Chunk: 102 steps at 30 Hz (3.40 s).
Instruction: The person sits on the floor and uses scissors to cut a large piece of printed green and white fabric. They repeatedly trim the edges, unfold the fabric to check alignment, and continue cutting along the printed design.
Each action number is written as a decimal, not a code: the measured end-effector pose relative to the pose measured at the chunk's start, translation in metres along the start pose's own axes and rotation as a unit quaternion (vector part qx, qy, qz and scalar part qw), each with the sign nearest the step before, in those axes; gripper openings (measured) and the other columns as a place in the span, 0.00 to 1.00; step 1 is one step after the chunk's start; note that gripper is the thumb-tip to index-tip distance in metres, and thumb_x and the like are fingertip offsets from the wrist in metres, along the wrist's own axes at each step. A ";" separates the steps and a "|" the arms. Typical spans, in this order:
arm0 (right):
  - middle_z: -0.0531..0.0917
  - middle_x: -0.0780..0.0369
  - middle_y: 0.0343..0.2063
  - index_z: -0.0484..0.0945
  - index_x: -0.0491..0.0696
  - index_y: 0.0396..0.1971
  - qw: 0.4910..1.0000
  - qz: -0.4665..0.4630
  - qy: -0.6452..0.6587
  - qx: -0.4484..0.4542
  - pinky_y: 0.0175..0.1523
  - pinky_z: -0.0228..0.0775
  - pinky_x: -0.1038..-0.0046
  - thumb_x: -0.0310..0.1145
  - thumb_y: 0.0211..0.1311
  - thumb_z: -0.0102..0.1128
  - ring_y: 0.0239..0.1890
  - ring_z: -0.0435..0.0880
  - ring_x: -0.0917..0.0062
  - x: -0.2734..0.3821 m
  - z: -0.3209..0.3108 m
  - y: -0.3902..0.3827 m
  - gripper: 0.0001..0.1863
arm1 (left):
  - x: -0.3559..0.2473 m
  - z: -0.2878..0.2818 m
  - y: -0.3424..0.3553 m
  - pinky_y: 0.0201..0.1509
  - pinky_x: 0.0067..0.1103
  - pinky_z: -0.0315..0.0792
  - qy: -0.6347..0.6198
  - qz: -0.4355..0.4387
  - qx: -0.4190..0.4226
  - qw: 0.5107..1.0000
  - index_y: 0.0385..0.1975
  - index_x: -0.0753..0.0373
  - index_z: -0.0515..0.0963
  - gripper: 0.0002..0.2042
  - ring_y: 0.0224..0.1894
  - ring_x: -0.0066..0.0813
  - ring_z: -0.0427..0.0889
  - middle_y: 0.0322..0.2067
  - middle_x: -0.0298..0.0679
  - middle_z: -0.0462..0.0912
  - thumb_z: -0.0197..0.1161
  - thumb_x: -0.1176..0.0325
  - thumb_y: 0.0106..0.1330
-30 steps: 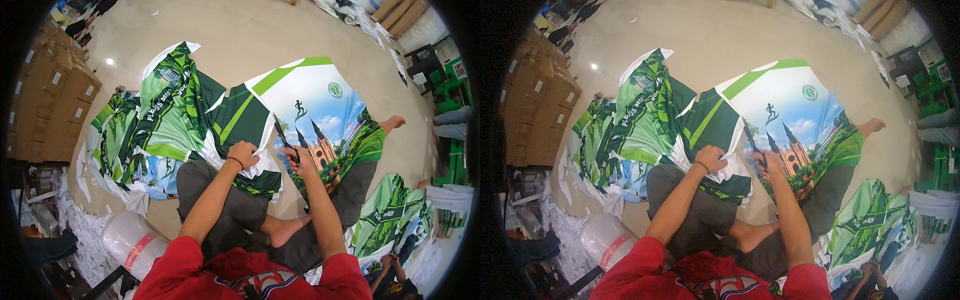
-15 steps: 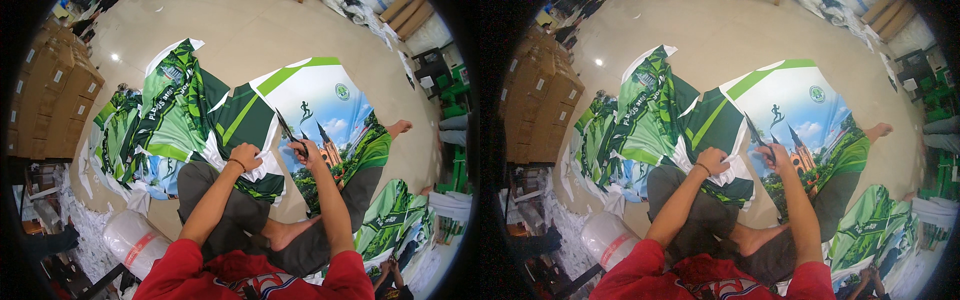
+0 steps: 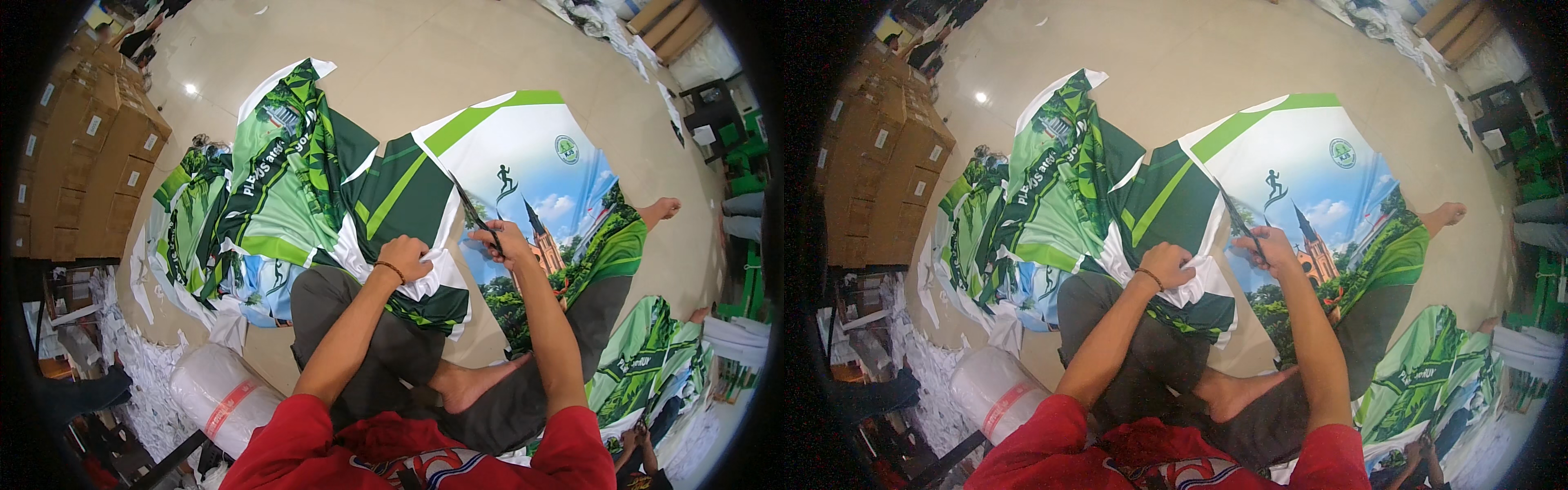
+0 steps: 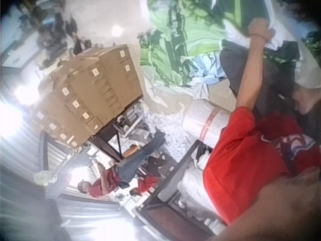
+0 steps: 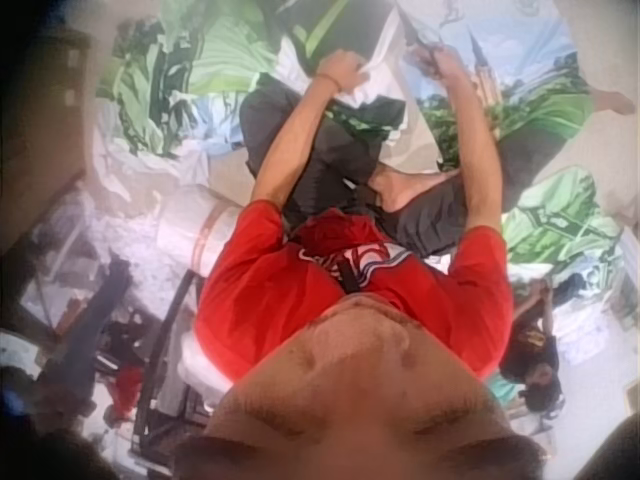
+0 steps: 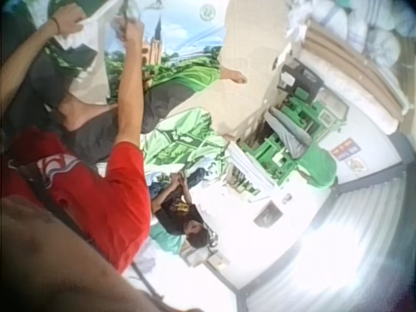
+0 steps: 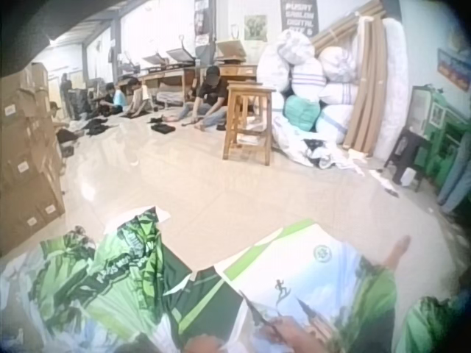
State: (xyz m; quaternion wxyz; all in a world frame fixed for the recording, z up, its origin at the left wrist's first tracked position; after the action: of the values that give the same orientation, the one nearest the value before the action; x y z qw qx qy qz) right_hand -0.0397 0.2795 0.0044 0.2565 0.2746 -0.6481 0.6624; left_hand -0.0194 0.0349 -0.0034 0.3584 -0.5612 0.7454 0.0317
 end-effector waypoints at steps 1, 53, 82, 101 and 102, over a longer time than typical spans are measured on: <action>0.72 0.68 0.15 0.75 0.44 0.29 1.000 0.004 0.012 0.006 0.12 0.45 0.81 0.30 0.44 0.78 0.09 0.61 0.88 0.000 0.001 0.000 0.18 | -0.001 -0.001 0.000 0.45 0.40 0.78 0.001 -0.003 0.006 1.000 0.29 0.55 0.86 0.12 0.36 0.53 0.84 0.28 0.49 0.84 0.64 0.56 0.51; 0.75 0.68 0.16 0.78 0.41 0.30 0.990 -0.023 -0.117 0.077 0.14 0.47 0.81 0.34 0.42 0.79 0.12 0.66 0.86 0.072 0.013 0.084 0.19 | 0.001 0.000 0.001 0.45 0.41 0.78 -0.008 -0.011 0.029 0.999 0.30 0.55 0.86 0.13 0.36 0.53 0.84 0.28 0.49 0.85 0.63 0.55 0.54; 0.75 0.67 0.14 0.80 0.42 0.31 0.992 -0.109 -0.066 -0.016 0.14 0.56 0.80 0.31 0.56 0.73 0.10 0.69 0.84 0.006 -0.011 -0.062 0.11 | 0.102 -0.079 -0.029 0.18 0.24 0.78 -0.478 -0.149 -0.303 0.811 0.47 0.70 0.74 0.13 0.21 0.34 0.84 0.31 0.44 0.83 0.59 0.72 0.66; 0.75 0.65 0.20 0.72 0.49 0.40 0.847 -0.295 0.368 -0.246 0.17 0.58 0.80 0.27 0.62 0.65 0.14 0.70 0.82 -0.111 -0.126 -0.230 0.11 | -0.101 0.116 -0.047 0.65 0.38 0.66 -0.081 0.290 -0.130 0.945 0.56 0.62 0.74 0.27 0.60 0.49 0.70 0.54 0.50 0.76 0.70 0.64 0.55; 0.77 0.65 0.20 0.73 0.47 0.41 0.854 -0.302 0.345 -0.245 0.17 0.58 0.80 0.27 0.61 0.66 0.14 0.72 0.82 -0.114 -0.131 -0.229 0.12 | -0.139 0.139 -0.058 0.65 0.37 0.65 -0.012 0.293 -0.092 0.951 0.56 0.61 0.73 0.27 0.62 0.48 0.69 0.56 0.48 0.75 0.69 0.64 0.56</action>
State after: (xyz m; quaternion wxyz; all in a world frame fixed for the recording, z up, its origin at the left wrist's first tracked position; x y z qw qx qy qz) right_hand 0.1975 0.4185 0.0878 0.7100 0.1386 -0.5442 0.4248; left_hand 0.1152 0.1889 -0.0066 0.2892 -0.3480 0.8664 0.2111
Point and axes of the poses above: each hand's wrist, its own y-axis towards the middle knuckle, its own z-axis out of the palm, x = y × z, the point moved 3 cm from there along y, towards the middle knuckle
